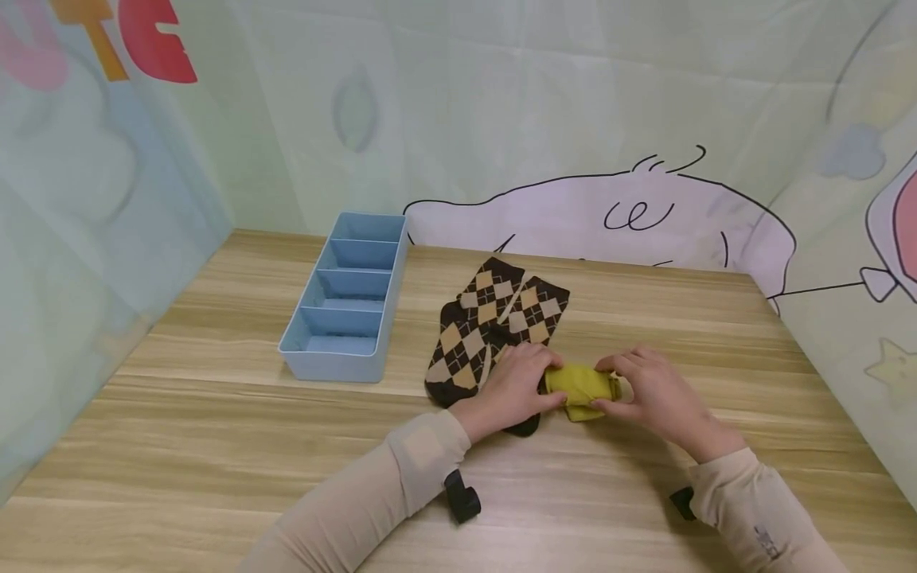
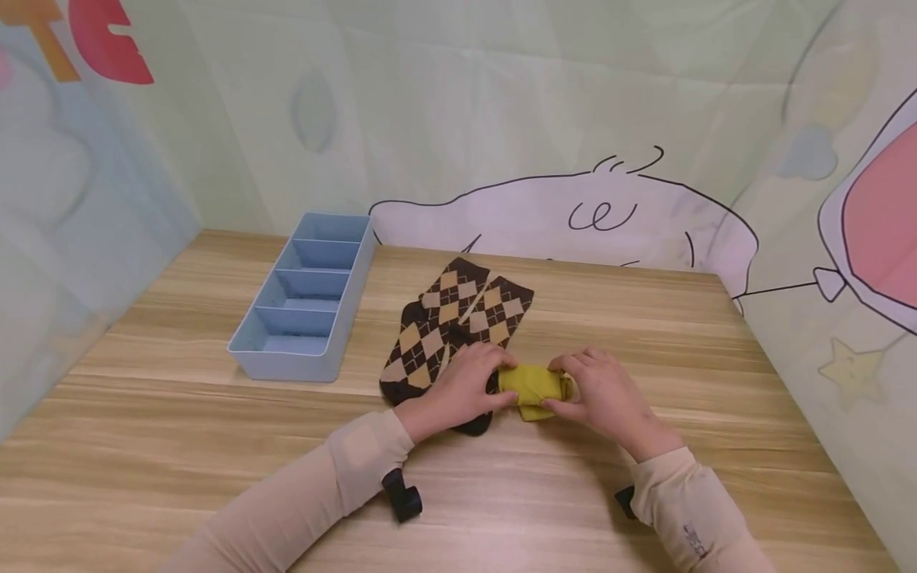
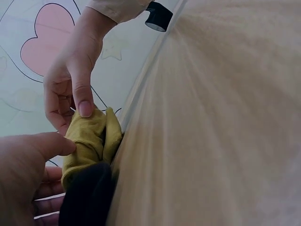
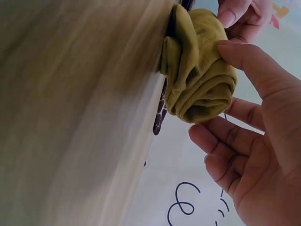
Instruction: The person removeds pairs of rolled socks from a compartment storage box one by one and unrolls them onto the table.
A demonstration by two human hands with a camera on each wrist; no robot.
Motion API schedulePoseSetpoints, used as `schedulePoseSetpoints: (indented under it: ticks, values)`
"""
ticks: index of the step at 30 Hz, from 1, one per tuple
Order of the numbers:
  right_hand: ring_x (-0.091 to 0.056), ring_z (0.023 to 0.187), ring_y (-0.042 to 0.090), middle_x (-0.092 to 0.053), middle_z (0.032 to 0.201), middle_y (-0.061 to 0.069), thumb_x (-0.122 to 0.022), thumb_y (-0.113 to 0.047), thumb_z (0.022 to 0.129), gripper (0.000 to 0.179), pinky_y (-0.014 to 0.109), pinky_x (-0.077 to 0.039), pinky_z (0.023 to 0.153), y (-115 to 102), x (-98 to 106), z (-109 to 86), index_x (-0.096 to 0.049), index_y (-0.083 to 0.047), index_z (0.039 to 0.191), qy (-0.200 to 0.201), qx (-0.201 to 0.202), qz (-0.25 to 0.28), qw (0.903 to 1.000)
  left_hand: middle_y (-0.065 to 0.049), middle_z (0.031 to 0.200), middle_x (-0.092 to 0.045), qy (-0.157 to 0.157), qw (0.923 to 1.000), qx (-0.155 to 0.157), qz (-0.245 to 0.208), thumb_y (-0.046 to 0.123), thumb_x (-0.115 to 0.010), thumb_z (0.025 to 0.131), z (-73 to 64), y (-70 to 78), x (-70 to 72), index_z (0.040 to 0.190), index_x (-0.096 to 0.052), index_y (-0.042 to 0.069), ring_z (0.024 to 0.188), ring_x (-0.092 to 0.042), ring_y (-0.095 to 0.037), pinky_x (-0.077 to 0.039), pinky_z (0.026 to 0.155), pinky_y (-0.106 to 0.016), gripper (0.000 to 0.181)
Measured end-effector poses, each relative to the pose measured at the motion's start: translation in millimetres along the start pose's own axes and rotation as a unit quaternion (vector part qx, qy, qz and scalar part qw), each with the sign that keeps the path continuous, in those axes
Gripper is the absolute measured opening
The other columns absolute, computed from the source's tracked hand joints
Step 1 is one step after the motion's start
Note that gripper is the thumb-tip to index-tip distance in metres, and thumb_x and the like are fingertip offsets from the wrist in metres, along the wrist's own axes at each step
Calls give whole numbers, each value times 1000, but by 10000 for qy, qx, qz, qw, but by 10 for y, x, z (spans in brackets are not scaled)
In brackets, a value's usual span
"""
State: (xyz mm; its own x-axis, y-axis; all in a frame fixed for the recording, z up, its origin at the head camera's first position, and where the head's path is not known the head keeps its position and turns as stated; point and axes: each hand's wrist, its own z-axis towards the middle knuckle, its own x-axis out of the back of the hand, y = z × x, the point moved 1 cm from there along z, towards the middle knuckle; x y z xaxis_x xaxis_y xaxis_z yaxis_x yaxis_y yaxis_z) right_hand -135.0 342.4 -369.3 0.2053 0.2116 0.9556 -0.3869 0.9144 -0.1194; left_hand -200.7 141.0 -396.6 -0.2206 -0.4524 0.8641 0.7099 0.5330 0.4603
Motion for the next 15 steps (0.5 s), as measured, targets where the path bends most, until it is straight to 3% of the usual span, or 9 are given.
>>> schedulePoseSetpoints:
  ticks: [15]
  values:
    - [-56, 79, 15, -72, 92, 2, -79, -36, 75, 40, 33, -49, 70, -29, -43, -33, -68, -8, 100, -250, -241, 162, 9993, -2, 125, -61, -330, 9989, -267, 213, 34, -72, 84, -7, -13, 77, 118, -62, 14, 119, -52, -19, -39, 102, -34, 41]
